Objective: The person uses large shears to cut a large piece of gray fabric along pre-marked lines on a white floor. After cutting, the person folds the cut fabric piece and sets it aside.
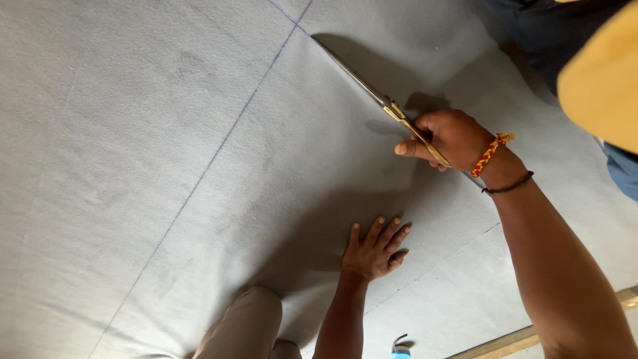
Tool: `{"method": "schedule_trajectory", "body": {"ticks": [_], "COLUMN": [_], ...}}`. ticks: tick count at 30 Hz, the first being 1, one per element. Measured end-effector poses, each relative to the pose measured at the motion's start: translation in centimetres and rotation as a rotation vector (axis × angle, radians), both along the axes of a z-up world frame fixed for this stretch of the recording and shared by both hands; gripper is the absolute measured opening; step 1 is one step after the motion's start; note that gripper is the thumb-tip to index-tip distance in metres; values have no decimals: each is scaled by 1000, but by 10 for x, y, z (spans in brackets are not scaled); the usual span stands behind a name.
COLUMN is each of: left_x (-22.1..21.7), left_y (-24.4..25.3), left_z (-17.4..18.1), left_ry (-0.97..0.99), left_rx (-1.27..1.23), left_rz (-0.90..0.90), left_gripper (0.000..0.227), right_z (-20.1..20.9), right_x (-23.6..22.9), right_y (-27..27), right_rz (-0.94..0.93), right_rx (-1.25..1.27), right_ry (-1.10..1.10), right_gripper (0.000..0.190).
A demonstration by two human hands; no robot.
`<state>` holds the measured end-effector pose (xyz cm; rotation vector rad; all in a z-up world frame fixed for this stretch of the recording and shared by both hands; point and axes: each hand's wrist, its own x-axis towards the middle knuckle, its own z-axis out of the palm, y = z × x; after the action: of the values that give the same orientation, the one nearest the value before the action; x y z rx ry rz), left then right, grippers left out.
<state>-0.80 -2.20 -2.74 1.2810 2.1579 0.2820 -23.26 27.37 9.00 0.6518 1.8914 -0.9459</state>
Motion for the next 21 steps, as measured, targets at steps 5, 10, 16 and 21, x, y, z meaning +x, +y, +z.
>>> {"method": "schedule_trajectory", "body": {"ticks": [5, 10, 16, 21], "left_x": [0, -8, -26, -208], "left_y": [-1, 2, -4, -56], "left_z": [5, 3, 34, 104], "left_ry": [-2, 2, -173, -85], "left_rx": [23, 5, 108, 47], "left_rz": [5, -18, 22, 109], "left_gripper": [67, 67, 65, 66], "right_z": [3, 0, -1, -1], "right_x": [-22, -47, -48, -49], "right_y": [-4, -13, -23, -22], "right_rz": [-16, -43, -87, -113], "right_rx": [-135, -114, -52, -72], "right_ry": [129, 102, -14, -8], "right_gripper": [54, 54, 50, 44]}}
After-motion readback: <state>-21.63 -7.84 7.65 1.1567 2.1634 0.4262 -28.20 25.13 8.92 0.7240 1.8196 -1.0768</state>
